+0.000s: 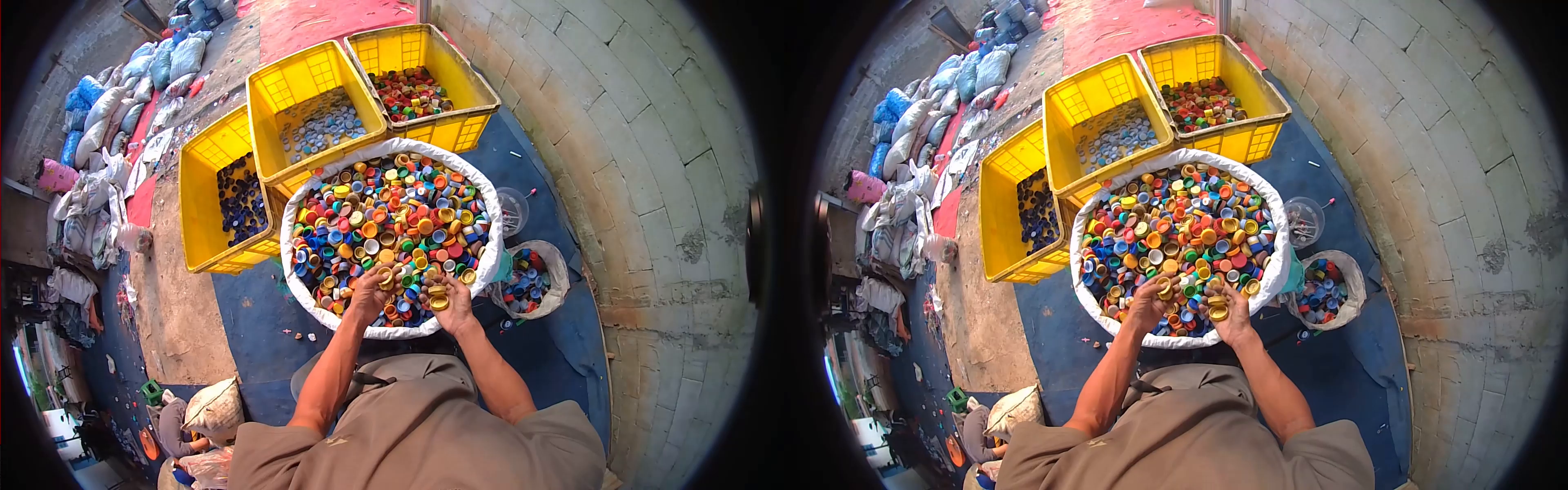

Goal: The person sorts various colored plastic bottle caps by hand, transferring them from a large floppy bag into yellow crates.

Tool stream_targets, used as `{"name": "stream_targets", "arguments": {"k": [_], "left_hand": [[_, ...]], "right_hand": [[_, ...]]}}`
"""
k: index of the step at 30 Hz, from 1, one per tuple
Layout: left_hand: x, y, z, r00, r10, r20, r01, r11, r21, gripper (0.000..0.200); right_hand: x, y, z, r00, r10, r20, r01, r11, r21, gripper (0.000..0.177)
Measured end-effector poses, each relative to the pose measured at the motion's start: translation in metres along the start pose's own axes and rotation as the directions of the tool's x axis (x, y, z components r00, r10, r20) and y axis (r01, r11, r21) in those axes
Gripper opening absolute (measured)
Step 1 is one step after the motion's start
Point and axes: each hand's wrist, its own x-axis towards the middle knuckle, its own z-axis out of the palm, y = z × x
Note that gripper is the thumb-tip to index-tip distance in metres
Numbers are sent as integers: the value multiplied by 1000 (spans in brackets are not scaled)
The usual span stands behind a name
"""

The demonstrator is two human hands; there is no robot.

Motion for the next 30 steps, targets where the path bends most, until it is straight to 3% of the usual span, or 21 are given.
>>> {"name": "stream_targets", "arguments": {"k": [3,4,7,9,10,11,12,13,15,17,18,21,23,25,27,30], "left_hand": [[7,-16,-1,995,-73,-61,64,989,-136,43],[13,-21,-6,997,-79,-12,76,984,-162,43],[38,-31,-8,981,-160,-111,137,972,-190,38],[61,-20,13,975,-206,-79,173,938,-299,35],[80,-3,35,985,-157,-68,130,946,-296,36],[100,14,57,993,-108,-56,87,952,-294,37],[105,41,101,998,60,-35,-67,973,-222,43],[119,69,127,989,130,75,-106,958,-268,66],[118,124,178,969,177,172,-87,897,-434,89],[116,152,191,929,304,209,-192,882,-430,100],[103,156,199,937,334,101,-267,872,-410,94],[88,144,150,913,397,94,-342,872,-351,83],[70,122,105,926,369,-79,-372,858,-354,67],[54,90,50,908,361,-214,-417,830,-371,45],[27,58,11,892,293,-345,-419,824,-383,36],[-9,11,-33,845,236,-480,-410,862,-298,30]], "right_hand": [[-4,2,-7,999,11,-42,-6,994,109,34],[-6,2,-5,997,9,-75,0,994,112,30],[3,-5,-8,994,10,-112,8,987,162,29],[26,-22,1,987,-40,-158,56,993,101,31],[51,-37,2,995,-45,-85,51,996,69,27],[55,-60,46,990,-95,-106,105,990,92,28],[82,-85,61,981,-158,116,131,969,209,29],[80,-113,106,945,-226,237,155,946,285,41],[70,-155,172,890,-278,362,197,949,246,52],[71,-181,201,929,-241,280,197,964,176,66],[69,-182,207,918,-311,245,267,943,197,74],[66,-173,180,874,-383,301,371,924,95,78],[71,-152,144,873,-453,180,481,862,-159,50],[71,-125,100,907,-398,141,420,822,-384,49],[77,-90,54,886,-451,108,387,592,-706,45],[75,-47,-1,815,-538,215,370,198,-908,30]]}}
